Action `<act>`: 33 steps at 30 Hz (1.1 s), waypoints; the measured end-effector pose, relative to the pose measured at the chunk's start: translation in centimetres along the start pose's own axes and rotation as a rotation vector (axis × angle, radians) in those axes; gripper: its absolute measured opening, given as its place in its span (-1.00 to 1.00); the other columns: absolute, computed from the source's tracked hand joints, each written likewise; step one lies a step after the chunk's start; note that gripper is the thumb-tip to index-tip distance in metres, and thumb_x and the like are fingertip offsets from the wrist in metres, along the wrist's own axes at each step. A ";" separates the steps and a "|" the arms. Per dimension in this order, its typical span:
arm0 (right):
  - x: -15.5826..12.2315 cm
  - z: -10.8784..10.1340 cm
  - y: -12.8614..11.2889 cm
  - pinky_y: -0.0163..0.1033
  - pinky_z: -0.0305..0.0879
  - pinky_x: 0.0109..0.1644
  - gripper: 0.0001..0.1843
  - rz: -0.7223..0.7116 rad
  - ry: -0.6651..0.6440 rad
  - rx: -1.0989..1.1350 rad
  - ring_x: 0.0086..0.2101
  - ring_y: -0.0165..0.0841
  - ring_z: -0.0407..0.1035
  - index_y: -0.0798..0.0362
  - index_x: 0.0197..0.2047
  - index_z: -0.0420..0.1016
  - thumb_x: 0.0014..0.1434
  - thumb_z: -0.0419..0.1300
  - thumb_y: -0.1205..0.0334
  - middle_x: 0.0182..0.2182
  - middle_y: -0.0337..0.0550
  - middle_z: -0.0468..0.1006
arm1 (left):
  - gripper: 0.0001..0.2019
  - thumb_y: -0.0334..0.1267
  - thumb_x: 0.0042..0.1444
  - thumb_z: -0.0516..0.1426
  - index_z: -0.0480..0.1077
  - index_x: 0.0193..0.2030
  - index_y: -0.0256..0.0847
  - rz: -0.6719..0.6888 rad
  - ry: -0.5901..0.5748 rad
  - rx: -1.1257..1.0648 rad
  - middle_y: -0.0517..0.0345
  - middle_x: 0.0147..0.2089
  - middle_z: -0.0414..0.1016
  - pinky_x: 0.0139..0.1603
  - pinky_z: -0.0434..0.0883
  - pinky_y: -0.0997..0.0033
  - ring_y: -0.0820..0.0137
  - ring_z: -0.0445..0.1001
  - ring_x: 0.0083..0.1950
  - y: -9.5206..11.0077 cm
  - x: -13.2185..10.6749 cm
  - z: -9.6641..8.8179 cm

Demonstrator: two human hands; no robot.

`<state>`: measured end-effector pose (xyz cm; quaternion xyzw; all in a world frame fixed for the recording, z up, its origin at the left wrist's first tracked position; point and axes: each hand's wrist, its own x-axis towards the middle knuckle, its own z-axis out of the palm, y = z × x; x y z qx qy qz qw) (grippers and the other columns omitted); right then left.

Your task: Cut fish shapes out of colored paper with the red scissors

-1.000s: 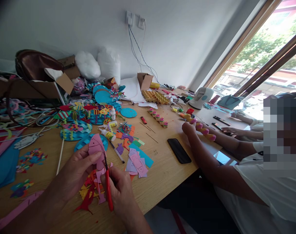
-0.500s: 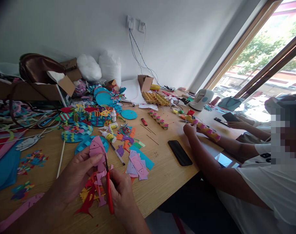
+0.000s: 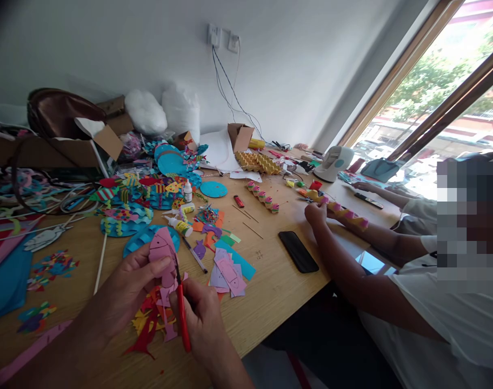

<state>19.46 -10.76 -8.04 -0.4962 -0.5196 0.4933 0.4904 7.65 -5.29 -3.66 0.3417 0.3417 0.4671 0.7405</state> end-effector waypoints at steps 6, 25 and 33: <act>-0.1 -0.1 -0.1 -0.41 -0.04 -0.64 -0.58 0.003 -0.004 0.007 -0.70 -0.54 0.02 0.02 -0.62 0.12 0.19 0.10 0.05 -0.74 -0.41 0.14 | -0.88 -0.30 -0.14 0.33 0.50 -0.43 -0.21 -0.003 -0.038 0.017 0.26 -0.53 0.50 -0.49 0.42 0.55 0.50 0.40 -0.54 0.0 -0.2 -0.4; 0.0 -0.3 0.7 -0.37 -0.10 -0.61 -0.62 -0.049 -0.011 -0.082 -0.67 -0.51 -0.01 0.01 -0.59 0.10 0.20 0.06 0.11 -0.69 -0.40 0.07 | -0.88 -0.25 -0.05 0.27 0.47 -0.34 -0.17 0.000 -0.060 0.078 0.30 -0.52 0.47 -0.41 0.41 0.54 0.52 0.37 -0.51 -0.4 0.4 -1.1; 0.1 -0.2 0.3 -0.37 -0.03 -0.60 -0.65 -0.043 -0.023 -0.050 -0.67 -0.50 0.03 0.00 -0.60 0.09 0.19 0.03 0.14 -0.70 -0.41 0.07 | -0.88 -0.24 -0.08 0.28 0.47 -0.40 -0.19 -0.019 -0.072 0.111 0.29 -0.54 0.46 -0.43 0.40 0.54 0.51 0.37 -0.53 -0.4 0.5 -1.4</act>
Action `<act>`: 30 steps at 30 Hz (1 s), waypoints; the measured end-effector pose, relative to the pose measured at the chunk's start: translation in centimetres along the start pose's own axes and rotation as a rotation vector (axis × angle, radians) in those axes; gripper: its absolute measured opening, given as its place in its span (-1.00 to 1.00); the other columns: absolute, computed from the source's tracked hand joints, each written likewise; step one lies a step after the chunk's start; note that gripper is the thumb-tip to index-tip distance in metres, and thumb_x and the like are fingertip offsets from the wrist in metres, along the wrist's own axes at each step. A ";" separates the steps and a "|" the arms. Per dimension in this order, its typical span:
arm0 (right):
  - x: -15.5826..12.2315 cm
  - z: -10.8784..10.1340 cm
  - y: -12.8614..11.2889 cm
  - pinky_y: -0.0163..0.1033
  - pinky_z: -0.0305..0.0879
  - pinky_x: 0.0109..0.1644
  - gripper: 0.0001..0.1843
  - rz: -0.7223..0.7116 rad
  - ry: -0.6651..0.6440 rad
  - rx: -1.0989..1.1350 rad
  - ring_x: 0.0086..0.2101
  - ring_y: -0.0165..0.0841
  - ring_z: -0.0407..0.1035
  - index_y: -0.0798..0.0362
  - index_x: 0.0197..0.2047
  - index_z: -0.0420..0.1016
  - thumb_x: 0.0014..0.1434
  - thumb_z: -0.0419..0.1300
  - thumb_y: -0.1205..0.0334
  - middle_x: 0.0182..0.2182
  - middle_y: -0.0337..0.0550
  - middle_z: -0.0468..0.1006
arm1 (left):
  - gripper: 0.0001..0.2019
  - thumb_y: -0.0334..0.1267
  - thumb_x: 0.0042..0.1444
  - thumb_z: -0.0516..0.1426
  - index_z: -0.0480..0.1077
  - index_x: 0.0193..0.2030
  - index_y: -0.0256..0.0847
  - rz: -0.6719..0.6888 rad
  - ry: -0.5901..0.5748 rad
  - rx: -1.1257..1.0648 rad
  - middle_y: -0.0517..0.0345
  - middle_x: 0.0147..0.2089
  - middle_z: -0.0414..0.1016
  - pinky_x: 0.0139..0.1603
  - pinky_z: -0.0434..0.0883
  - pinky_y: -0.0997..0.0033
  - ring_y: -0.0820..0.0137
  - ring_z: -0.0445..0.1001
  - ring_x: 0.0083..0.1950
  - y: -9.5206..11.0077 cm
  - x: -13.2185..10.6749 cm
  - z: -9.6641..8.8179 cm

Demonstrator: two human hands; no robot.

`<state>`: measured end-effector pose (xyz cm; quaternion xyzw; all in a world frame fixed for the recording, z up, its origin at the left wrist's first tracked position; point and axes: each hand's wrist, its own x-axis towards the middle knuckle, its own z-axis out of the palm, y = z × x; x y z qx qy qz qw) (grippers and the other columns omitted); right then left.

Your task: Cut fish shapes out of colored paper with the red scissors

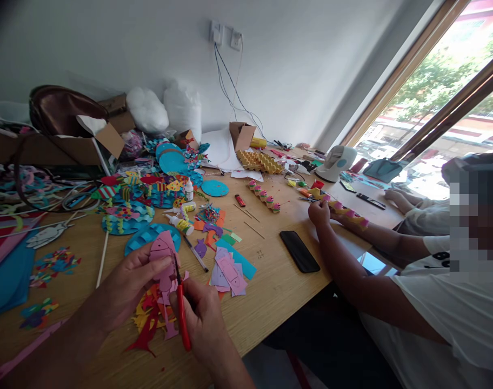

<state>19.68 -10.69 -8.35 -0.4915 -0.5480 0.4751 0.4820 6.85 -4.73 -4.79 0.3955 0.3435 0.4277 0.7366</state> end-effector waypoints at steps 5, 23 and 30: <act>-0.1 -0.1 0.1 -0.38 -0.08 -0.62 -0.63 -0.007 0.011 -0.031 -0.68 -0.52 0.00 0.00 -0.61 0.07 0.19 0.04 0.14 -0.70 -0.41 0.06 | -0.87 -0.25 -0.10 0.28 0.48 -0.37 -0.19 -0.010 -0.010 -0.006 0.27 -0.53 0.49 -0.41 0.42 0.52 0.48 0.42 -0.51 0.1 0.0 0.2; 0.0 0.0 0.2 -0.39 -0.02 -0.60 -0.63 0.002 0.000 -0.005 -0.67 -0.50 0.08 0.01 -0.61 0.13 0.20 0.04 0.13 -0.72 -0.39 0.13 | -0.88 -0.24 -0.08 0.29 0.47 -0.40 -0.19 -0.005 0.034 -0.011 0.30 -0.52 0.50 -0.45 0.40 0.55 0.51 0.40 -0.53 0.2 0.1 0.1; -0.1 0.0 -0.2 -0.42 0.06 -0.60 -0.63 0.056 -0.017 0.022 -0.67 -0.50 0.11 0.03 -0.59 0.17 0.19 0.09 0.09 -0.73 -0.38 0.19 | -0.88 -0.22 -0.04 0.26 0.46 -0.40 -0.20 0.014 -0.017 0.026 0.29 -0.54 0.47 -0.44 0.40 0.53 0.48 0.41 -0.51 0.0 0.0 0.1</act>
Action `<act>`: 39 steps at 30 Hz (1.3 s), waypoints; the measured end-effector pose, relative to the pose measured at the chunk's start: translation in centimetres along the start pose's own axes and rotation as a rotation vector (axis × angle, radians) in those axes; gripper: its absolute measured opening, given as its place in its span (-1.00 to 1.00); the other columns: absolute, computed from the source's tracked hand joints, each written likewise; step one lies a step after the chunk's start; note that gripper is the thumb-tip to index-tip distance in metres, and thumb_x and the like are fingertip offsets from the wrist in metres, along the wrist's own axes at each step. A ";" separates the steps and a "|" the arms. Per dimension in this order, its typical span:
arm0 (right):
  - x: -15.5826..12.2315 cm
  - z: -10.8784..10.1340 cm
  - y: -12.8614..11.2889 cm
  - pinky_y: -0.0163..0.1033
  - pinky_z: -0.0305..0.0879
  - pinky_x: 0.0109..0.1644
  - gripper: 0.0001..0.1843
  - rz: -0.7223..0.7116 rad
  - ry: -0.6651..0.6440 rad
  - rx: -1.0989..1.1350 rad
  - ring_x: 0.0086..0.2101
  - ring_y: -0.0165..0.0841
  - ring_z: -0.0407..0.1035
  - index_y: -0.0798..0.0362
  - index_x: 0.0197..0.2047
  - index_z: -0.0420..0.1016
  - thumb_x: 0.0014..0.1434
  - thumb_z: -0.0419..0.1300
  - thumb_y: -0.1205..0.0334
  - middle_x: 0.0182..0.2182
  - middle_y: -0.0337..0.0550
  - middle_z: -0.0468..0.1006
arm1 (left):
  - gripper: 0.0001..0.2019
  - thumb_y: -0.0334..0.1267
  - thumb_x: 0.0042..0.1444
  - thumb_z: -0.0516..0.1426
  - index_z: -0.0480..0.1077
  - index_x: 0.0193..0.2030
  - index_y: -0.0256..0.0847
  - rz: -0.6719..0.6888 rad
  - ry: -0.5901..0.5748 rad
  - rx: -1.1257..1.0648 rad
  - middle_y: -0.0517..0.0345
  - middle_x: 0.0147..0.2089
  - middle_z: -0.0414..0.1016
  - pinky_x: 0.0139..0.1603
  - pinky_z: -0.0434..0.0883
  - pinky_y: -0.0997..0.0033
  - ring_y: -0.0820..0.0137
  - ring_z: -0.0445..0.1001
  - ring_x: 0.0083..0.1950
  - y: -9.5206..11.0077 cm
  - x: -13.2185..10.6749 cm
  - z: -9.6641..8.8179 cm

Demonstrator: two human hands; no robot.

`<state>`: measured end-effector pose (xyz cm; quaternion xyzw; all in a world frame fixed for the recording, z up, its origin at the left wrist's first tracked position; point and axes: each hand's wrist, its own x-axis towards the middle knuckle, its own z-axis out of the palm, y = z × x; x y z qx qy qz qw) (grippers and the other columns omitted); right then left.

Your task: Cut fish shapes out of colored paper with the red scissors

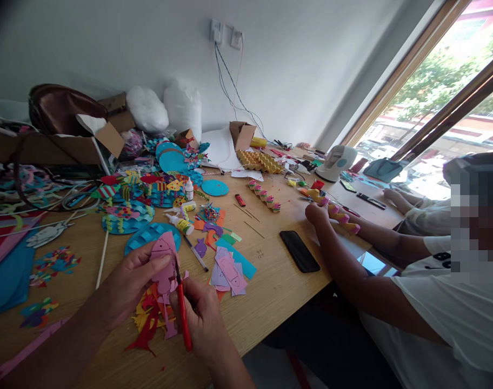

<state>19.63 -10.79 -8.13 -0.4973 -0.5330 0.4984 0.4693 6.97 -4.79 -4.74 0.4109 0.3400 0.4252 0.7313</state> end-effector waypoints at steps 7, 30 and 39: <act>0.1 0.0 -0.3 -0.42 -0.01 -0.62 -0.61 0.010 0.017 -0.005 -0.69 -0.53 0.05 0.02 -0.61 0.12 0.17 0.10 0.11 -0.73 -0.40 0.14 | -0.88 -0.22 -0.03 0.25 0.45 -0.44 -0.21 0.020 0.002 0.030 0.27 -0.53 0.48 -0.45 0.38 0.52 0.49 0.38 -0.53 -0.2 0.0 -0.1; 0.1 -0.1 0.6 -0.38 -0.01 -0.58 -0.68 -0.061 0.028 -0.030 -0.65 -0.49 0.10 0.02 -0.59 0.15 0.19 0.03 0.19 -0.70 -0.37 0.19 | -0.91 -0.26 0.02 0.21 0.52 -0.33 -0.19 -0.016 -0.039 0.014 0.26 -0.51 0.46 -0.39 0.41 0.47 0.45 0.39 -0.51 -0.4 0.0 -0.2; 0.0 -0.1 0.6 -0.39 -0.07 -0.61 -0.61 -0.057 0.025 -0.033 -0.68 -0.53 0.02 0.03 -0.58 0.15 0.23 0.05 0.08 -0.71 -0.39 0.15 | -0.93 -0.25 0.02 0.21 0.49 -0.39 -0.18 -0.023 -0.046 0.010 0.30 -0.54 0.42 -0.41 0.40 0.51 0.50 0.35 -0.54 -0.4 0.1 -0.1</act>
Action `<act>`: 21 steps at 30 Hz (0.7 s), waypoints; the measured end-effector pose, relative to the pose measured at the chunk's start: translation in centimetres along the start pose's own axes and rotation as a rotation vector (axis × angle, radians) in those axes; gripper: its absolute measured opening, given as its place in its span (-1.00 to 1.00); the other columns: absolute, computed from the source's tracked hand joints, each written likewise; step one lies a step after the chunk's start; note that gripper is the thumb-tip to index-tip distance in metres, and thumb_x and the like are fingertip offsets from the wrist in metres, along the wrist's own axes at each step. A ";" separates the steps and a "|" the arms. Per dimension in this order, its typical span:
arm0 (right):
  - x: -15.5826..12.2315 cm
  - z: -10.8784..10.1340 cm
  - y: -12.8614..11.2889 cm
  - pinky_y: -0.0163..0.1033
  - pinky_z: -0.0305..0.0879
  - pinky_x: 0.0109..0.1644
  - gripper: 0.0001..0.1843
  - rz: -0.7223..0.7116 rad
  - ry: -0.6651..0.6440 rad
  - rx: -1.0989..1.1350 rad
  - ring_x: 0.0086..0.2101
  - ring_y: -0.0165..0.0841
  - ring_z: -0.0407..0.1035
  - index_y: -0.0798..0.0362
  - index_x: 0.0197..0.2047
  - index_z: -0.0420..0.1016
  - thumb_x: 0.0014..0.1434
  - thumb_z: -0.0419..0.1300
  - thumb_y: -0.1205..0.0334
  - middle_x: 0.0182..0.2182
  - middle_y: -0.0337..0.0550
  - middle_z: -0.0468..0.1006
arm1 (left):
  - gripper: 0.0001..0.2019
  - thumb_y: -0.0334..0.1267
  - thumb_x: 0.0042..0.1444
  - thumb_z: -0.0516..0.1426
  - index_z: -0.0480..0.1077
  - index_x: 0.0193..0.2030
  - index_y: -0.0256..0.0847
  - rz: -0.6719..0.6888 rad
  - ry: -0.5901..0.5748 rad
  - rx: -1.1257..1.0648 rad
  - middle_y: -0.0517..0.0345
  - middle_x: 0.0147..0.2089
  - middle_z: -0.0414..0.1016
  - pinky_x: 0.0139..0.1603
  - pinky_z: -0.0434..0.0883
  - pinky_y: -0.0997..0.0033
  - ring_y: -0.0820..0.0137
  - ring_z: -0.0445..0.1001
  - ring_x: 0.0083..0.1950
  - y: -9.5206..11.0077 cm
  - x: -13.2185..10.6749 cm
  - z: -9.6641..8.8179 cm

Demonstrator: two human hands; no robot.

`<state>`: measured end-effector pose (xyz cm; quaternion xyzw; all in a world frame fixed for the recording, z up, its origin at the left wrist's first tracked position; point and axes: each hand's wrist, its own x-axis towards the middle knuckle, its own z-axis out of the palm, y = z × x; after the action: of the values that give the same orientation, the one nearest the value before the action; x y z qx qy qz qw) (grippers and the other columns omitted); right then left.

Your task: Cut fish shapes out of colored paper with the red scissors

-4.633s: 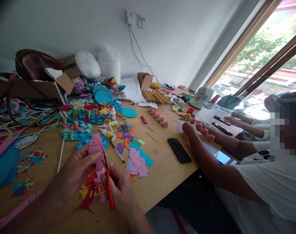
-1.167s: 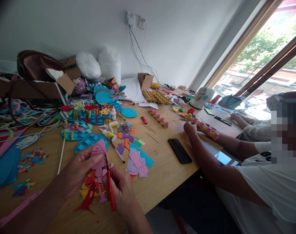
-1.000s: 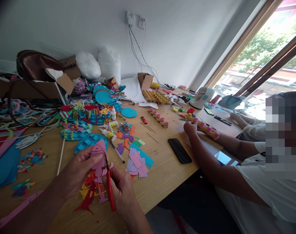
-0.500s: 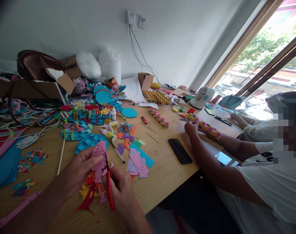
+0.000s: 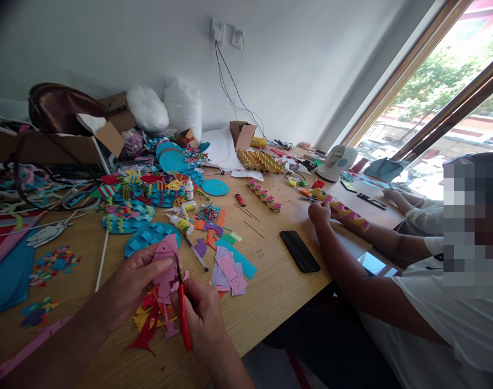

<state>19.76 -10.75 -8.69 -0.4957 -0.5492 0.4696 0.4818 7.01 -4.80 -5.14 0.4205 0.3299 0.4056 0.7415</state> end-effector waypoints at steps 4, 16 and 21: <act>0.0 -0.1 0.3 -0.39 -0.07 -0.61 -0.56 -0.010 -0.011 -0.017 -0.68 -0.52 0.03 0.03 -0.59 0.15 0.26 0.04 0.00 -0.72 -0.39 0.16 | -0.94 -0.26 0.03 0.21 0.49 -0.39 -0.18 0.003 0.003 0.000 0.29 -0.53 0.43 -0.41 0.39 0.51 0.50 0.36 -0.53 0.0 0.0 0.0; 0.0 0.0 0.1 -0.39 -0.11 -0.62 -0.57 0.013 -0.008 -0.030 -0.68 -0.53 0.00 0.02 -0.60 0.12 0.23 0.06 0.03 -0.72 -0.39 0.12 | -0.92 -0.22 0.06 0.21 0.47 -0.34 -0.15 0.048 0.026 -0.004 0.30 -0.48 0.47 -0.40 0.38 0.52 0.47 0.39 -0.48 -0.3 0.2 -0.4; 0.0 0.0 0.1 -0.39 -0.11 -0.62 -0.57 0.018 -0.002 -0.038 -0.68 -0.53 -0.02 0.01 -0.61 0.09 0.20 0.07 0.04 -0.72 -0.40 0.08 | -0.89 -0.21 -0.01 0.24 0.45 -0.39 -0.17 0.013 0.045 0.028 0.32 -0.53 0.44 -0.51 0.31 0.56 0.51 0.33 -0.56 0.2 0.2 -0.4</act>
<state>19.79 -10.72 -8.74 -0.5094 -0.5539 0.4638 0.4675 6.73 -4.45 -5.18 0.4237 0.3495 0.4150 0.7253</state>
